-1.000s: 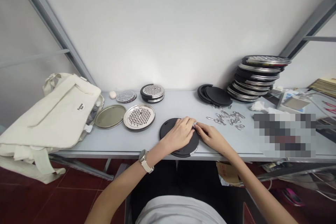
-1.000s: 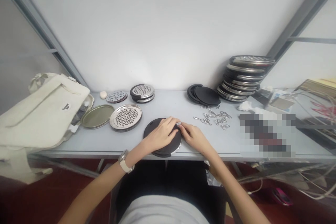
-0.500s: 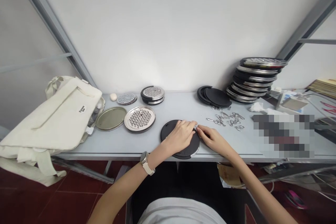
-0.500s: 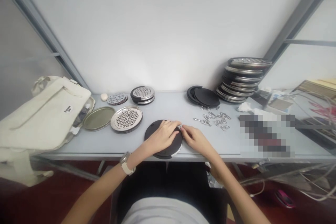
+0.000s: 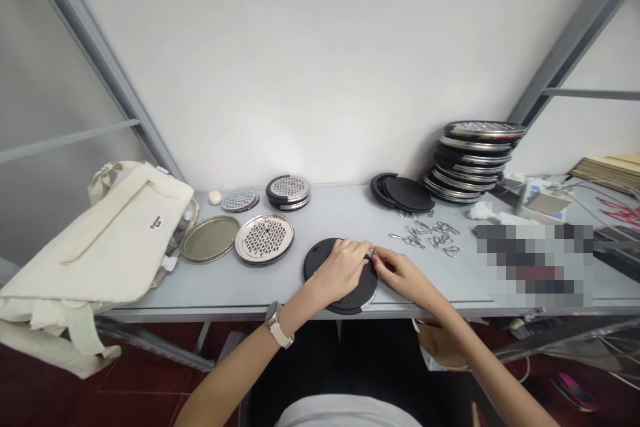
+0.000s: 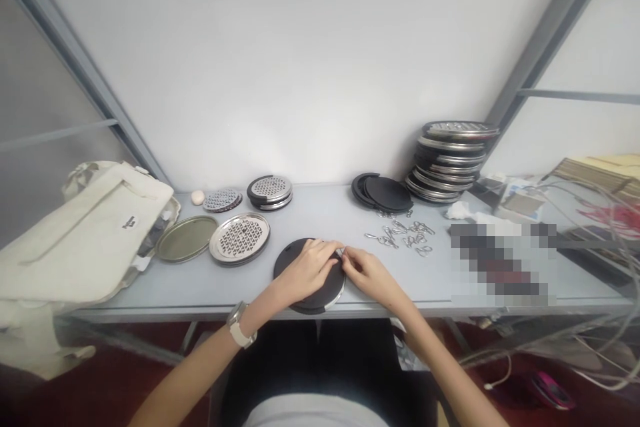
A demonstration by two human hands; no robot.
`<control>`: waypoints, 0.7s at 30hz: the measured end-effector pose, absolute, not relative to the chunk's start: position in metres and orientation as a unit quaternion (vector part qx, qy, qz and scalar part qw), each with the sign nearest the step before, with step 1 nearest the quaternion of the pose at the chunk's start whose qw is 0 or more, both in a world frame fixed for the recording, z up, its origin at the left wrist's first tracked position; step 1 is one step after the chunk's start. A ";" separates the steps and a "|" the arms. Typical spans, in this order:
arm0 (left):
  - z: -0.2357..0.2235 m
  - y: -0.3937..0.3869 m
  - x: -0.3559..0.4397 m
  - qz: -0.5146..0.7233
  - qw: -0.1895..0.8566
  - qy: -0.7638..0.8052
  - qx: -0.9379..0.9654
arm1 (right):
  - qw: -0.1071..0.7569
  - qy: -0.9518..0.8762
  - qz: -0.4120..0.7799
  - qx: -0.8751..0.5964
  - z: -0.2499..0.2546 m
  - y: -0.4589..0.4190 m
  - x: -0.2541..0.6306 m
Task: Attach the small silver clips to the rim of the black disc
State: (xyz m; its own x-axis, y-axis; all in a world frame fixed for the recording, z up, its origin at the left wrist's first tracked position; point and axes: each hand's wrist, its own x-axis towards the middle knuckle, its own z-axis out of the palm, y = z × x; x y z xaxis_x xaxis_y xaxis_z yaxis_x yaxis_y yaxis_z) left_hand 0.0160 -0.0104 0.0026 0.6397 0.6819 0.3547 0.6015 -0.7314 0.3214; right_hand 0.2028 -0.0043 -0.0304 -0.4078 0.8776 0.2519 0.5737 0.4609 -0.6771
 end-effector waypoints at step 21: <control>0.000 -0.008 0.016 0.246 0.086 0.362 0.895 | 0.317 -0.788 0.243 -0.469 -0.030 -0.005 0.202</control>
